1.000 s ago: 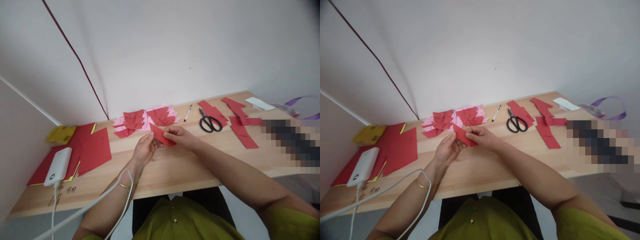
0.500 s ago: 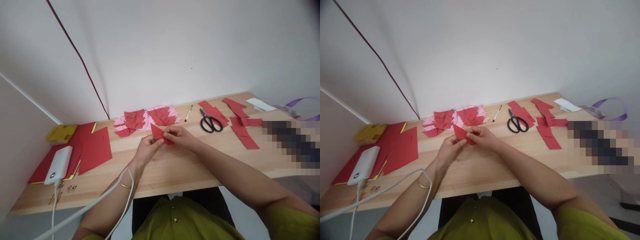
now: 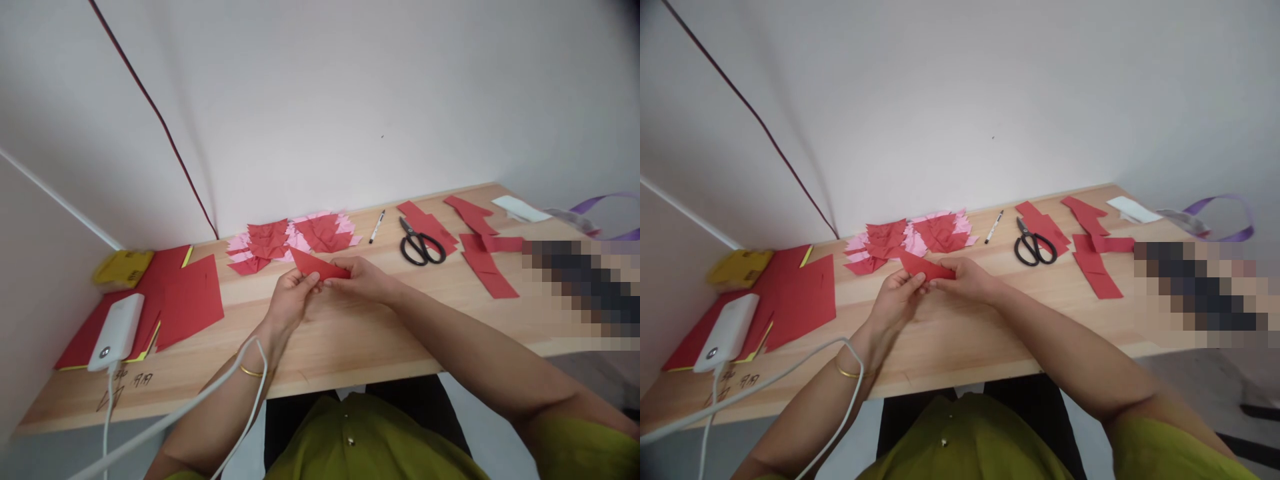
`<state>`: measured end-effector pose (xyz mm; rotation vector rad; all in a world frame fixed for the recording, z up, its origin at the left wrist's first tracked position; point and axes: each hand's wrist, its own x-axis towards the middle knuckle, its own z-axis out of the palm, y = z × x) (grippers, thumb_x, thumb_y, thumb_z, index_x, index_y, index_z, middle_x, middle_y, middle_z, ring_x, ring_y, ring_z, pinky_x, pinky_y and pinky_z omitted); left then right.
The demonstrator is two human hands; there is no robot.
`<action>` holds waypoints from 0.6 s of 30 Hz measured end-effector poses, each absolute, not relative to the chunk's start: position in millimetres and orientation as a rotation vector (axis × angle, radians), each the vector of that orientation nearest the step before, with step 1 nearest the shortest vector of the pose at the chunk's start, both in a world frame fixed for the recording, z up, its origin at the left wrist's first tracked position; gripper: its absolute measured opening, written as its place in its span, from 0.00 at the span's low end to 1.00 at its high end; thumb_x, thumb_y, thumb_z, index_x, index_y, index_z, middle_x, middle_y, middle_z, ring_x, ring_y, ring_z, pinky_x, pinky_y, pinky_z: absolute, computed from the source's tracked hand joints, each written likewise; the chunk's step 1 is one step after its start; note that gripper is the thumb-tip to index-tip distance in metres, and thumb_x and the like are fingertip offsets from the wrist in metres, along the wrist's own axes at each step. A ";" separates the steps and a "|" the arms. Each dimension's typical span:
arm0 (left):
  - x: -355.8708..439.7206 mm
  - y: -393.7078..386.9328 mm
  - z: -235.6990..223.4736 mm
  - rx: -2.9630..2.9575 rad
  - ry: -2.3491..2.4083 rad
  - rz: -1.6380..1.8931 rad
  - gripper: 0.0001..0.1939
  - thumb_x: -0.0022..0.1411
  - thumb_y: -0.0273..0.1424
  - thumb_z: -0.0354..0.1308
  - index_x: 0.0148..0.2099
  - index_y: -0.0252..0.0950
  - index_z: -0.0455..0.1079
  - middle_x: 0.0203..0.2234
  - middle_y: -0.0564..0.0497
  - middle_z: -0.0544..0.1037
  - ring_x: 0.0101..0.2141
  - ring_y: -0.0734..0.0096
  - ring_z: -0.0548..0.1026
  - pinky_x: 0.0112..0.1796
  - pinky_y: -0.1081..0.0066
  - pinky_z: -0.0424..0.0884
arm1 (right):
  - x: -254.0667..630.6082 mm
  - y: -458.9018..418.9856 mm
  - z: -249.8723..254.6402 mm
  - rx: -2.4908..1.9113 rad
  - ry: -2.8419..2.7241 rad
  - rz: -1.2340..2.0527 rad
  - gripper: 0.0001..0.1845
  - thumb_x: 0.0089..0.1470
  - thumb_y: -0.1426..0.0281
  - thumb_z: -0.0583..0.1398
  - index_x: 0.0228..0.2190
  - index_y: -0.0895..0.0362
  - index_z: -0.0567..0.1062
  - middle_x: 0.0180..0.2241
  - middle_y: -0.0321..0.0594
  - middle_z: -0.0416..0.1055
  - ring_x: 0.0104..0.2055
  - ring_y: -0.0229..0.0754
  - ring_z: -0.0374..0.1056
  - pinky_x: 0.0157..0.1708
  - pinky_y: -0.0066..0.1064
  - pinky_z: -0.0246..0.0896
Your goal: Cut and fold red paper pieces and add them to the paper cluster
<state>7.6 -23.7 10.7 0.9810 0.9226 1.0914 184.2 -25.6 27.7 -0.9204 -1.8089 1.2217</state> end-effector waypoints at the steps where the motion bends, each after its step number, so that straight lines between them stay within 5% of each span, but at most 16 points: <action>1: 8.0 -23.9 11.3 0.957 0.918 1.095 0.11 0.46 0.33 0.67 0.26 0.31 0.70 0.18 0.52 0.73 0.22 0.79 0.69 0.28 0.75 0.64 | 184.5 -25.8 28.7 -0.894 -1.813 1.238 0.14 0.52 0.62 0.59 0.35 0.58 0.76 0.35 0.38 0.75 0.39 0.42 0.69 0.40 0.31 0.62; 12: 8.7 -24.4 18.5 0.695 0.830 1.022 0.11 0.48 0.32 0.67 0.28 0.31 0.70 0.21 0.51 0.75 0.22 0.78 0.70 0.29 0.74 0.67 | 191.5 -24.0 28.9 -0.874 -1.737 1.344 0.21 0.49 0.57 0.61 0.41 0.57 0.77 0.39 0.41 0.76 0.45 0.48 0.70 0.47 0.38 0.61; 18: 3.4 -19.5 12.1 0.922 0.844 1.065 0.10 0.46 0.29 0.67 0.32 0.31 0.73 0.20 0.54 0.73 0.22 0.81 0.66 0.28 0.76 0.64 | 189.8 -22.0 20.9 -0.986 -1.820 1.265 0.14 0.52 0.62 0.59 0.37 0.58 0.76 0.36 0.37 0.74 0.38 0.42 0.69 0.36 0.29 0.61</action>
